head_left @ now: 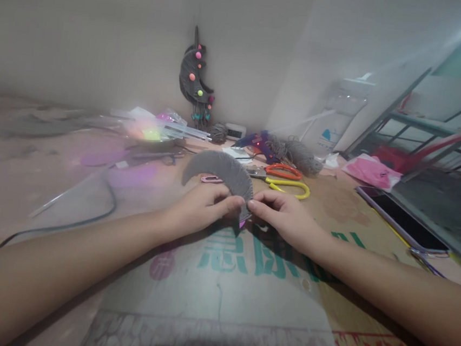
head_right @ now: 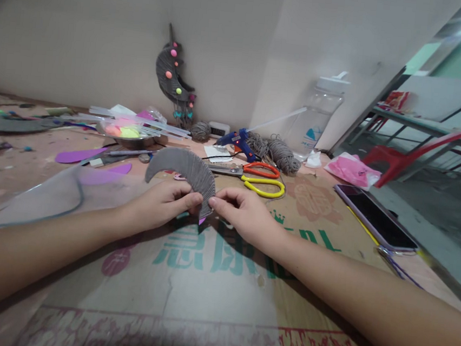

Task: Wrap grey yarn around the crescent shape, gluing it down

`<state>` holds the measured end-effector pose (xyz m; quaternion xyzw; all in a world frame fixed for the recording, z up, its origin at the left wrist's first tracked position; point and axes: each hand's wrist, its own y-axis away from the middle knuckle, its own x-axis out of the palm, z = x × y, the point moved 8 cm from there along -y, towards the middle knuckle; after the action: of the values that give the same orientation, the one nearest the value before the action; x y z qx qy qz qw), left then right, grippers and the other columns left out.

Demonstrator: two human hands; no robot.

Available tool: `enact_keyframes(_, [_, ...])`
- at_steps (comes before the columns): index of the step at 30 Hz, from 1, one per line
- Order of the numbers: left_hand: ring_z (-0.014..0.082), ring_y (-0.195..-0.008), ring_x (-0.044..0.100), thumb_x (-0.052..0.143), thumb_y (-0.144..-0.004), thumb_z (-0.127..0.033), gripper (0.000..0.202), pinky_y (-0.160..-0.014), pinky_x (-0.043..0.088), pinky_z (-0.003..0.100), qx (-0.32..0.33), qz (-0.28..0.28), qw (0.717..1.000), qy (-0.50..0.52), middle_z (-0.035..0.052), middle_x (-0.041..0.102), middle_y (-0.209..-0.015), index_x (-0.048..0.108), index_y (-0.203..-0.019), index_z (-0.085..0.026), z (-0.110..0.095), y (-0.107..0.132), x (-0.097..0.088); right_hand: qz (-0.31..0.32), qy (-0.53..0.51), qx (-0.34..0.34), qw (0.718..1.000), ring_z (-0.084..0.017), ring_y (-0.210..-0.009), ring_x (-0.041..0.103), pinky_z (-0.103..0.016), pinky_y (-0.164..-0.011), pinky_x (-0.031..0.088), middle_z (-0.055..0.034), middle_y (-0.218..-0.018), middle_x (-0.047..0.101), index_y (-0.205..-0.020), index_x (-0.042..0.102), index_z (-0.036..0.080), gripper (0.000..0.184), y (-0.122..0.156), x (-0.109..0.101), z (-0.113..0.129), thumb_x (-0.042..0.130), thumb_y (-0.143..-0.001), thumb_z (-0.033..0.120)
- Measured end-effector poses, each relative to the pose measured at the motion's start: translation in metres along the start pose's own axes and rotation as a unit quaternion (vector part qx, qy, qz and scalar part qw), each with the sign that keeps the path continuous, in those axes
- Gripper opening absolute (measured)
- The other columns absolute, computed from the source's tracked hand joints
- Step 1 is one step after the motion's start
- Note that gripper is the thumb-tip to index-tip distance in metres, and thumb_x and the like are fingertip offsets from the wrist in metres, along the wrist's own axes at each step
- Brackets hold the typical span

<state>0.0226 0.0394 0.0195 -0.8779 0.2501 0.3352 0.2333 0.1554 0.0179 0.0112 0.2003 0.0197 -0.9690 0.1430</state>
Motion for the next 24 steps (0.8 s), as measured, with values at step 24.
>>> enact_keyframes(24, [0.0151,-0.086,0.057,0.055,-0.085,-0.02,0.03,-0.078,0.051,0.031,0.085,-0.019,0.995,0.054,0.0036,0.057,-0.098,0.048,-0.114,-0.021,-0.015,0.01,0.008,-0.037,-0.021,-0.012,0.999,-0.009,-0.054,0.043,-0.022,-0.05,0.035,0.0041,-0.062,0.049,-0.077,0.059,0.017,0.037,-0.003,-0.008,-0.004,0.064,-0.081,0.053])
